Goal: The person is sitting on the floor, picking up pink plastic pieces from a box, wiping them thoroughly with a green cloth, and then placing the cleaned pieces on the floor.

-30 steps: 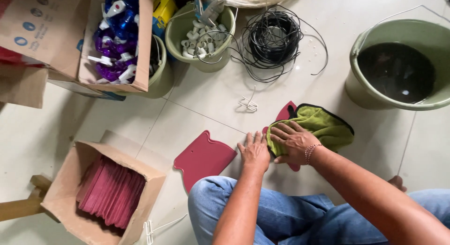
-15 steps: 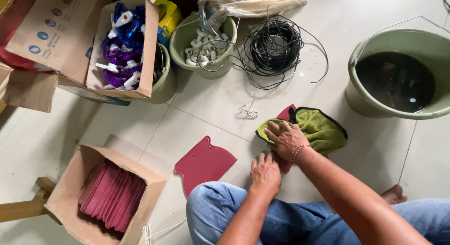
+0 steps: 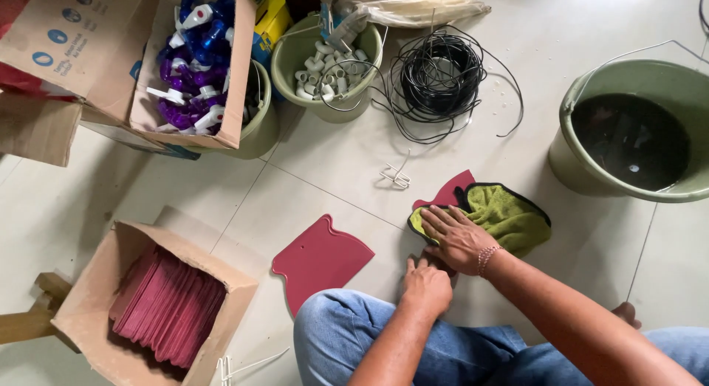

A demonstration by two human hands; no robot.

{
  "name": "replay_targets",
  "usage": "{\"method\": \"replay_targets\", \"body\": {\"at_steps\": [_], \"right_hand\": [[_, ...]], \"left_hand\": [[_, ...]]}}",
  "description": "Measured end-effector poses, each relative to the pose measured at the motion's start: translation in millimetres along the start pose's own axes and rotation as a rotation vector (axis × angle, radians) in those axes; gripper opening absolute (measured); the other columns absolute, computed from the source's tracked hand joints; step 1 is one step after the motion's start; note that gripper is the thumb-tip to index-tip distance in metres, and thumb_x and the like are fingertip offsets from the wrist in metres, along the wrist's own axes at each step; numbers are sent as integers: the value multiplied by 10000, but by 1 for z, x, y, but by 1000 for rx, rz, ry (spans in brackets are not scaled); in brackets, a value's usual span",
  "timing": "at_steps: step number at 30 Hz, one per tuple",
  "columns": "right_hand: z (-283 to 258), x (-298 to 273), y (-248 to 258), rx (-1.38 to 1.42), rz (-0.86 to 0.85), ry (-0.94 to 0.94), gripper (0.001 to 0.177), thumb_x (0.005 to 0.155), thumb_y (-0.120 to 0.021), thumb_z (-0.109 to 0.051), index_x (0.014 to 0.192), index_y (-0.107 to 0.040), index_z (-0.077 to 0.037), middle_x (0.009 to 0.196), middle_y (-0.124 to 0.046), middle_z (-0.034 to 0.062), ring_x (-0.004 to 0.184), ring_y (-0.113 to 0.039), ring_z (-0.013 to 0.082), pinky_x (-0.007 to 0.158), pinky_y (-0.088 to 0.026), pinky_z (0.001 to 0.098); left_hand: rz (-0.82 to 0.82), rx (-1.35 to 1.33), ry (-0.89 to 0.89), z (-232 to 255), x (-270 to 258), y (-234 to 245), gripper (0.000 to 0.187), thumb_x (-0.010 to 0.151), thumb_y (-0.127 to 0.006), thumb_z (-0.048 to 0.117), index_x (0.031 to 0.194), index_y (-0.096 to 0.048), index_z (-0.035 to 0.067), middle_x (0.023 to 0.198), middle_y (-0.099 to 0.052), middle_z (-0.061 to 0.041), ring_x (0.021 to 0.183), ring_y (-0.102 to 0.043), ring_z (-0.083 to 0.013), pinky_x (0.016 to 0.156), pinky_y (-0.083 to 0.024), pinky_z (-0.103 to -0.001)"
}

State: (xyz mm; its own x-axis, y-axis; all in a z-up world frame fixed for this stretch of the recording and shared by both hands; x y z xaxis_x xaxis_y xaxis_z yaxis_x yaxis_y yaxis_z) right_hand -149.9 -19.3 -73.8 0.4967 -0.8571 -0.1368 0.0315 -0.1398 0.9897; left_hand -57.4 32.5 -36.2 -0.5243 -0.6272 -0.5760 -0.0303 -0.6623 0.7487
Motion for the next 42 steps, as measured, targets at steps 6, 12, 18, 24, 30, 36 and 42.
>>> {"method": "replay_targets", "body": {"at_steps": [6,12,18,24,30,36,42], "right_hand": [[4,35,11,115,-174,-110,717,1039,-248,-555,1624,-148,-153,1720,-52,14,1582,6,213,1261,8,475],[-2,-38,11,371,-252,53,639,1064,-252,-479,1593,-261,-121,1703,-137,14,1577,-1,208,1260,41,441],[10,2,19,278,-265,-116,643,1043,-221,-485,1626,-188,-214,1721,-88,-39,1589,9,179,1256,8,455],[4,32,28,240,-298,-233,670,1047,-203,-504,1636,-128,-195,1731,-6,-23,1593,58,204,1273,21,470],[4,-36,25,364,-290,-71,634,1052,-245,-479,1619,-210,-199,1719,-80,-11,1585,27,201,1256,37,449],[77,13,6,318,-276,-480,682,1027,-251,-490,1646,-86,-252,1737,12,-90,1602,66,157,1281,7,454],[41,9,33,343,-253,-503,759,1013,-149,-585,1640,-78,-164,1732,29,47,1597,73,244,1268,23,507]], "left_hand": [[-166,19,75,-2,-8,4,686,963,-416,105,1632,-265,132,1707,-208,-66,1604,-12,-233,1241,-39,-623],[-163,68,74,-6,5,-14,438,1049,-406,260,1418,-613,143,1310,-681,-107,1379,-434,-297,1244,-53,-614],[-69,54,57,-4,11,-21,560,1028,-358,229,1584,-411,187,1613,-381,-140,1560,-123,-317,1210,-106,-604],[-195,37,124,4,-7,0,614,991,-381,104,1603,-338,93,1717,-183,-76,1614,26,-261,1248,16,-604],[-146,75,71,2,0,-13,712,984,-475,202,1654,-236,165,1643,-316,-130,1589,-23,-331,1240,-1,-626],[-98,-3,61,-3,4,-28,648,984,-342,149,1619,-249,60,1740,-80,-53,1597,24,-279,1234,-11,-636],[-209,-14,89,4,-13,-1,645,998,-353,150,1634,-248,167,1741,-53,-34,1598,67,-276,1236,68,-661]]}}
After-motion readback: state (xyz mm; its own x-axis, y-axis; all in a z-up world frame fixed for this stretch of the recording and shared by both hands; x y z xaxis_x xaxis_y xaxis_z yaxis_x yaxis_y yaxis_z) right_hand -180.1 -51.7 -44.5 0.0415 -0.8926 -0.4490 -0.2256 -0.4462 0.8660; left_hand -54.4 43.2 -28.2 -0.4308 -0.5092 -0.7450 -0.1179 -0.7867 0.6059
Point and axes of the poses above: each hand's wrist, its own x-axis towards the middle knuckle, its own y-axis out of the back of the hand, z = x × y, the point moved 5 cm from there along x, towards the middle knuckle
